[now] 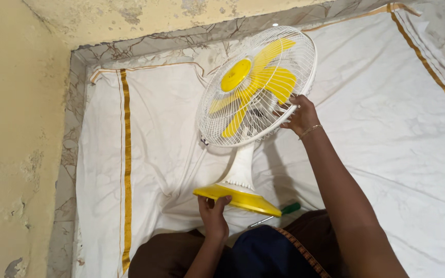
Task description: The person disassembles a yellow and white table fan by removing the front grill and base. They then use a screwdriver to loosen screws on the fan's base.
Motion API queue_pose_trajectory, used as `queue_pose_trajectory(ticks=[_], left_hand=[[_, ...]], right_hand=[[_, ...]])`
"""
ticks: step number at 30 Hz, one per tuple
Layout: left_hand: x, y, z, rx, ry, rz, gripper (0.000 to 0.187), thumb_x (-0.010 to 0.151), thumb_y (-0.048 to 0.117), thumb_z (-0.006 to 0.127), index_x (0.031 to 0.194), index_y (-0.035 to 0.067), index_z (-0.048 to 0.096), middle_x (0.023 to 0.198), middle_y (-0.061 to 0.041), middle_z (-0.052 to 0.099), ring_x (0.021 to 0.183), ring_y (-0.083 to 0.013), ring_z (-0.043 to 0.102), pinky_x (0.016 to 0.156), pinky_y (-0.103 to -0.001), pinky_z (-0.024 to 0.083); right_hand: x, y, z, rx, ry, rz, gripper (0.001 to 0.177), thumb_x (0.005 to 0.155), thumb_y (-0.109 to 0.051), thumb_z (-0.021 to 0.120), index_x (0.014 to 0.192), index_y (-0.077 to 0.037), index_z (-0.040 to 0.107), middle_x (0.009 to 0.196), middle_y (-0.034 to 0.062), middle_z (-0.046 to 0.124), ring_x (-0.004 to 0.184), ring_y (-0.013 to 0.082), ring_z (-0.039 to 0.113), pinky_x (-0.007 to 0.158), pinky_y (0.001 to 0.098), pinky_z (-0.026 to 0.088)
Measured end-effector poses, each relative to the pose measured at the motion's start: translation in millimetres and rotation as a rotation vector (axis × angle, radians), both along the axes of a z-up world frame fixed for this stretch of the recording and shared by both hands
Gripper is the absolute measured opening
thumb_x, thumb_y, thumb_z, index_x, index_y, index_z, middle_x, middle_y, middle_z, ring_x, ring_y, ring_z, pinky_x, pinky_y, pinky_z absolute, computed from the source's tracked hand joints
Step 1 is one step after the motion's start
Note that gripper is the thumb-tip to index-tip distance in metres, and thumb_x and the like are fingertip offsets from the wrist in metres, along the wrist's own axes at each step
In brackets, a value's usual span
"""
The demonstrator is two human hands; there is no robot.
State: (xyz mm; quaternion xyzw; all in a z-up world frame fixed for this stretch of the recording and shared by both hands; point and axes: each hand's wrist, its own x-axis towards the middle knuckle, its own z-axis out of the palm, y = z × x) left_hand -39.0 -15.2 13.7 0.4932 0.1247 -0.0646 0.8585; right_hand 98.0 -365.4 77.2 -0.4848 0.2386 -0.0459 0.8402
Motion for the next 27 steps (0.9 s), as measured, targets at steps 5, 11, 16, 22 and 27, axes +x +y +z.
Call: queue_pose_trajectory(ticks=[5, 11, 16, 22, 27], left_hand=[[5, 6, -7, 0.018, -0.007, -0.034, 0.062, 0.075, 0.001, 0.077, 0.131, 0.003, 0.05, 0.127, -0.011, 0.058, 0.119, -0.023, 0.055, 0.1, -0.036, 0.046], [14, 22, -21, 0.039, -0.08, -0.192, 0.066, 0.078, 0.002, 0.081, 0.135, 0.005, 0.047, 0.13, -0.012, 0.057, 0.12, -0.0232, 0.056, 0.1, -0.036, 0.049], [24, 22, -41, 0.137, -0.142, -0.226, 0.066, 0.082, 0.003, 0.08, 0.137, 0.005, 0.044, 0.131, -0.011, 0.056, 0.122, -0.0224, 0.054, 0.101, -0.035, 0.048], [30, 8, -58, 0.173, -0.178, -0.195, 0.062, 0.085, 0.008, 0.08, 0.136, 0.002, 0.045, 0.128, -0.013, 0.058, 0.118, -0.0224, 0.058, 0.098, -0.036, 0.049], [40, 1, -63, 0.131, -0.25, -0.154, 0.056, 0.089, 0.01, 0.078, 0.134, 0.002, 0.046, 0.125, -0.012, 0.059, 0.112, -0.0206, 0.06, 0.095, -0.034, 0.052]], right_hand=[[-9, 14, 15, -0.007, 0.028, -0.006, 0.073, 0.074, -0.046, 0.069, 0.137, -0.017, 0.049, 0.125, 0.0082, 0.059, 0.116, 0.0309, 0.063, 0.092, 0.0579, 0.052], [-41, 5, 10, -0.279, 0.097, -0.043, 0.067, 0.089, -0.048, 0.068, 0.143, -0.014, 0.048, 0.133, 0.0074, 0.057, 0.12, 0.0269, 0.06, 0.094, 0.0545, 0.054], [-109, 5, -60, -0.667, 0.157, -0.056, 0.049, 0.088, -0.023, 0.069, 0.132, -0.01, 0.053, 0.122, 0.01, 0.066, 0.107, 0.02, 0.065, 0.088, 0.0428, 0.054], [-200, 51, -142, -1.349, 0.194, 0.542, 0.034, 0.077, -0.025, 0.082, 0.105, -0.009, 0.072, 0.104, 0.0091, 0.073, 0.096, 0.0234, 0.072, 0.089, 0.0367, 0.059], [-212, 86, -175, -1.838, 0.356, 0.963, 0.045, 0.077, -0.031, 0.078, 0.119, -0.018, 0.066, 0.124, 0.005, 0.061, 0.116, 0.026, 0.06, 0.091, 0.0451, 0.053]])
